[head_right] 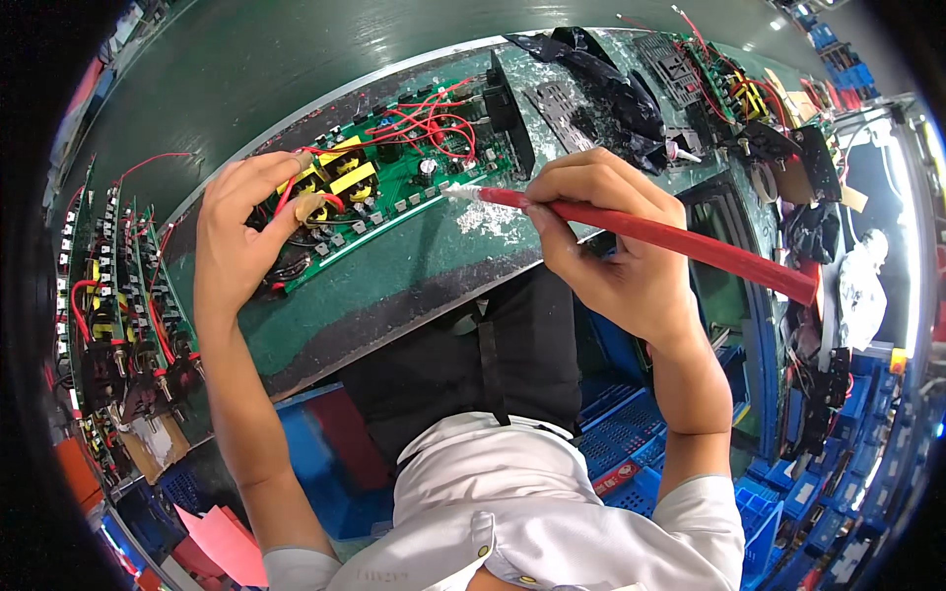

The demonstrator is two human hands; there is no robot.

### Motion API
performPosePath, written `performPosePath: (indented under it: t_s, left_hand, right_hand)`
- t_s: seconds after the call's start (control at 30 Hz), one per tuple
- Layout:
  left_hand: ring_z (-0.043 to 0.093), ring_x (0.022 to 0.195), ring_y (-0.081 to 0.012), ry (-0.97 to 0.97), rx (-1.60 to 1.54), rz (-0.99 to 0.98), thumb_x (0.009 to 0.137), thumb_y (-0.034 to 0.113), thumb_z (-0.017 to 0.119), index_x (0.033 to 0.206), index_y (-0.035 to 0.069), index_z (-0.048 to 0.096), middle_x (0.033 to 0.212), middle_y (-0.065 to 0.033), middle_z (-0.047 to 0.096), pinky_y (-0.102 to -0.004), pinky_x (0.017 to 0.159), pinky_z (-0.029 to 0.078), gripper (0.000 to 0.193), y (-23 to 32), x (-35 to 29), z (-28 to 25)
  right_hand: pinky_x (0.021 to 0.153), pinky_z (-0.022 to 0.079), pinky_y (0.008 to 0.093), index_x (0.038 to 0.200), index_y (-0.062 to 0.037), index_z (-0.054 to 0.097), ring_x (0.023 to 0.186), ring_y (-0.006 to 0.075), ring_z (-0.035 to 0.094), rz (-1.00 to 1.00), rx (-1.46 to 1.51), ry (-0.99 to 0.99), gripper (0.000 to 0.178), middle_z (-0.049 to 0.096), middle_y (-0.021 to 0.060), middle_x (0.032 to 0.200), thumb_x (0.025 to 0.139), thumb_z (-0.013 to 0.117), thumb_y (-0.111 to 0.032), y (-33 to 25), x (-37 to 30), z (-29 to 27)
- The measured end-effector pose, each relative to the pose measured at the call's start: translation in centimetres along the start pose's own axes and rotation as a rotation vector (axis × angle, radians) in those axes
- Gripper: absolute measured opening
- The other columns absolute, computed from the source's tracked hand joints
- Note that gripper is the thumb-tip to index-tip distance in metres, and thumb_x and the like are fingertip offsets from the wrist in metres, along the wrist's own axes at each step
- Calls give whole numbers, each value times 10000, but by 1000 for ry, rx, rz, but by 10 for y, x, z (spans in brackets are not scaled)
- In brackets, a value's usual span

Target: Assembling electronic components on a circuit board and applying adhesive paste using a brush.

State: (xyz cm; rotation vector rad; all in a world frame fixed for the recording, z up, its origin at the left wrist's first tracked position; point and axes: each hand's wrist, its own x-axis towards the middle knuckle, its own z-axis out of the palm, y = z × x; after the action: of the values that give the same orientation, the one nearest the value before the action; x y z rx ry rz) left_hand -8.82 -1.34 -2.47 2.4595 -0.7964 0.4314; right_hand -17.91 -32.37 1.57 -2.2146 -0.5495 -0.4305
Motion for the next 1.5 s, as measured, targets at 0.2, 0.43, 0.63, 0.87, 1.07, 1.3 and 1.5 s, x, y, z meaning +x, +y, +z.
performPosePath:
  t_s: [0.2,0.43,0.63,0.87,1.07,1.3,1.5]
  left_hand:
    - [586,946,-237,8,-42,-35,757,230,759,1047,94,721,1061,-48,688,-359,861,456,323,0,0,2]
    - [593,951,-244,16,-56,-37,742,224,766,1051,97,723,1050,-52,691,-355,868,461,337,-1,-2,1]
    - [601,959,-253,17,-40,-26,747,214,762,1049,90,721,1044,-64,690,-362,867,461,329,-3,-3,2]
    - [597,945,-252,11,-51,-21,762,206,748,1055,96,716,1048,-52,686,-370,860,456,315,-3,-2,1]
    - [593,951,-247,20,-58,-10,765,194,739,1060,99,712,1050,-45,686,-371,866,450,311,-7,-4,4]
    - [595,961,-247,2,-75,-21,773,190,732,1056,98,713,1055,-36,689,-368,880,442,298,-6,-3,4]
    - [598,965,-249,31,-70,-23,776,198,732,1054,98,716,1052,-41,692,-368,879,438,295,-6,-4,4]
  right_hand:
    - [654,530,273,902,0,647,751,204,653,-3,2,94,184,653,107,865,744,690,85,5,5,15]
    - [680,528,276,899,9,648,759,209,654,-49,-14,203,191,660,120,879,738,670,110,-5,1,4]
    - [663,521,281,894,6,646,741,207,648,-57,-46,115,194,655,111,871,727,681,98,-6,-3,11]
    - [646,523,271,917,-1,643,735,205,652,-141,-88,98,224,656,107,869,723,686,103,0,1,24]
    - [652,531,278,915,-5,640,740,207,659,-106,-17,152,228,661,121,877,722,686,107,-15,-1,16]
    - [639,532,275,923,-10,638,728,208,660,-112,-40,60,223,652,103,863,733,699,89,-11,3,31]
    - [644,538,278,923,-16,642,732,205,665,-147,-74,110,231,658,102,878,728,701,94,-14,8,30]
